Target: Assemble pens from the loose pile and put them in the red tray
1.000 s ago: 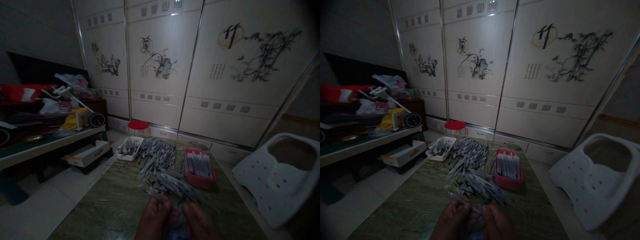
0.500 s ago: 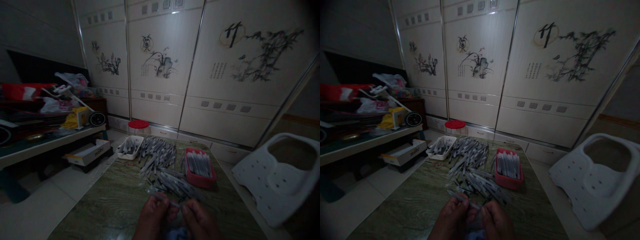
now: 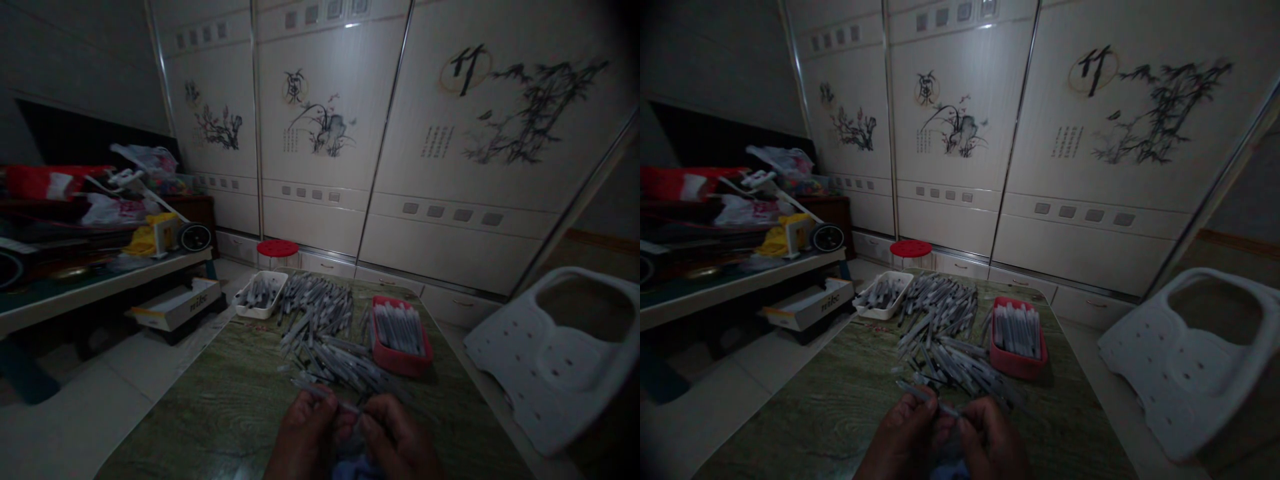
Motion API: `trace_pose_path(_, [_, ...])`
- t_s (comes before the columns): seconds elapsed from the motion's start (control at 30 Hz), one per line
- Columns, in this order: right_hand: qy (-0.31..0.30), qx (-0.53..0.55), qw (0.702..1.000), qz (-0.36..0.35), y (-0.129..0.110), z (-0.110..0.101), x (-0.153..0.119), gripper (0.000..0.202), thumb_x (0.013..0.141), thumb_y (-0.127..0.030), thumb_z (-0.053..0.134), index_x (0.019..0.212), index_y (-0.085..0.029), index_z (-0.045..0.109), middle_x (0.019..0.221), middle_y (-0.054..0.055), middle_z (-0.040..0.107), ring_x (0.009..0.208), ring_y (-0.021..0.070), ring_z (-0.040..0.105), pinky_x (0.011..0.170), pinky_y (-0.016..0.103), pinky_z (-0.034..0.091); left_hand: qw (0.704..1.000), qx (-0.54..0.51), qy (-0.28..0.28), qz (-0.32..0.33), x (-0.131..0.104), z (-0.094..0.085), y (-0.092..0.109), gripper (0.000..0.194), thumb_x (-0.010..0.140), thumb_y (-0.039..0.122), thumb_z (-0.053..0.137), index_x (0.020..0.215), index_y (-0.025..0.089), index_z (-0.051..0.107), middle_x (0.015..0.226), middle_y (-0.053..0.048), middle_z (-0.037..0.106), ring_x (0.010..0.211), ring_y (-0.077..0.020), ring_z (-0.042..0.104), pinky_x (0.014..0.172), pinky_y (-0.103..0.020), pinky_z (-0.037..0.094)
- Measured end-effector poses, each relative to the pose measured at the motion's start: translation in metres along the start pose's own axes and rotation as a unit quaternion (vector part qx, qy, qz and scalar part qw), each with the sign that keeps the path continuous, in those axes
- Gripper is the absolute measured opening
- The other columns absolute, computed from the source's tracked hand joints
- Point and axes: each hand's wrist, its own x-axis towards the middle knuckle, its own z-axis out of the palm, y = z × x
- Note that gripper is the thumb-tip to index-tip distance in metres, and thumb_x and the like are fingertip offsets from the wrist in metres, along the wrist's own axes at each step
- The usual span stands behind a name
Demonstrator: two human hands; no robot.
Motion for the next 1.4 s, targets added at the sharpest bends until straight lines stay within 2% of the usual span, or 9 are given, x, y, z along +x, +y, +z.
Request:
trace_pose_path(0.17, [-0.005,-0.001,0.999,0.040,-0.005,0.002,-0.003,0.062,0.092,-0.078,0.036,0.073,-0.024,0.058,0.060,-0.001,0.059,0.056,0.0162,0.055,0.055,0.027,0.039,1.000,0.010,-0.015,0.006,-0.006,0.004,0.003,0.042,0.068,0.037,0.091,0.090,0.019,0.060,0.076,-0.004,0.074,0.067,-0.0159,0.068,0.066,-0.027,0.049])
trace_pose_path(0.3, [-0.011,0.022,0.998,0.064,-0.006,0.003,-0.003,0.066,0.093,-0.079,0.034,0.067,-0.023,0.058,0.055,0.000,0.059,0.052,0.0159,0.055,0.054,0.028,0.040,1.000,0.022,-0.015,0.000,-0.006,0.004,0.007,0.041,0.070,0.034,0.091,0.090,0.019,0.060,0.078,-0.005,0.075,0.070,-0.0159,0.070,0.068,-0.027,0.050])
trace_pose_path(0.43, [0.012,0.040,0.998,0.052,-0.006,0.001,-0.001,0.060,0.089,-0.078,0.044,0.086,-0.023,0.068,0.067,0.001,0.066,0.058,0.0182,0.060,0.055,0.028,0.044,1.000,0.024,0.013,0.006,-0.001,0.000,0.005,0.043,0.068,0.037,0.091,0.090,0.019,0.059,0.073,-0.004,0.075,0.065,-0.0157,0.069,0.065,-0.026,0.049])
trace_pose_path(0.53, [-0.003,0.025,0.999,0.027,-0.007,-0.002,0.000,0.057,0.086,-0.076,0.051,0.095,-0.022,0.069,0.072,0.002,0.069,0.064,0.0199,0.063,0.059,0.029,0.045,1.000,0.022,0.015,0.001,0.001,-0.003,0.003,0.041,0.069,0.037,0.091,0.090,0.018,0.060,0.073,-0.004,0.074,0.066,-0.0162,0.069,0.065,-0.026,0.049])
trace_pose_path(0.8, [-0.010,0.029,0.999,0.027,-0.004,0.000,-0.002,0.059,0.093,-0.074,0.041,0.074,-0.022,0.060,0.057,-0.002,0.057,0.051,0.0150,0.054,0.052,0.027,0.038,0.999,0.028,-0.026,0.020,-0.003,0.000,0.004,0.040,0.070,0.036,0.090,0.090,0.019,0.060,0.082,-0.007,0.076,0.072,-0.0178,0.070,0.070,-0.029,0.052])
trace_pose_path(1.0, [0.006,0.103,0.990,0.099,0.000,0.006,0.000,0.066,0.087,-0.084,0.040,0.067,-0.023,0.055,0.053,-0.004,0.051,0.045,0.0125,0.045,0.045,0.026,0.032,0.999,0.040,-0.025,0.018,-0.006,0.005,0.005,0.040,0.069,0.033,0.091,0.089,0.019,0.059,0.083,-0.006,0.077,0.069,-0.0166,0.070,0.068,-0.028,0.051])
trace_pose_path(1.1, [-0.006,0.082,0.993,0.079,-0.002,0.002,0.000,0.064,0.091,-0.079,0.039,0.071,-0.023,0.060,0.053,-0.003,0.054,0.048,0.0143,0.051,0.050,0.027,0.037,0.999,0.040,-0.003,0.002,-0.005,0.004,0.006,0.042,0.068,0.036,0.092,0.088,0.019,0.059,0.074,-0.003,0.074,0.066,-0.0163,0.069,0.067,-0.028,0.050])
trace_pose_path(1.23, [-0.028,0.020,0.999,0.025,-0.005,-0.003,-0.001,0.058,0.091,-0.075,0.045,0.088,-0.022,0.066,0.063,0.000,0.063,0.059,0.0182,0.059,0.057,0.028,0.041,0.999,0.032,0.014,-0.004,-0.004,0.002,0.007,0.039,0.071,0.037,0.090,0.087,0.018,0.060,0.072,-0.003,0.073,0.067,-0.0160,0.069,0.067,-0.026,0.049])
trace_pose_path(1.4, [-0.010,0.010,1.000,0.015,-0.003,0.001,-0.004,0.055,0.091,-0.074,0.045,0.083,-0.023,0.064,0.065,0.001,0.063,0.060,0.0186,0.057,0.059,0.029,0.040,1.000,0.025,0.002,0.007,-0.004,0.001,0.007,0.038,0.071,0.035,0.090,0.088,0.017,0.061,0.073,-0.003,0.073,0.067,-0.0148,0.069,0.065,-0.025,0.049])
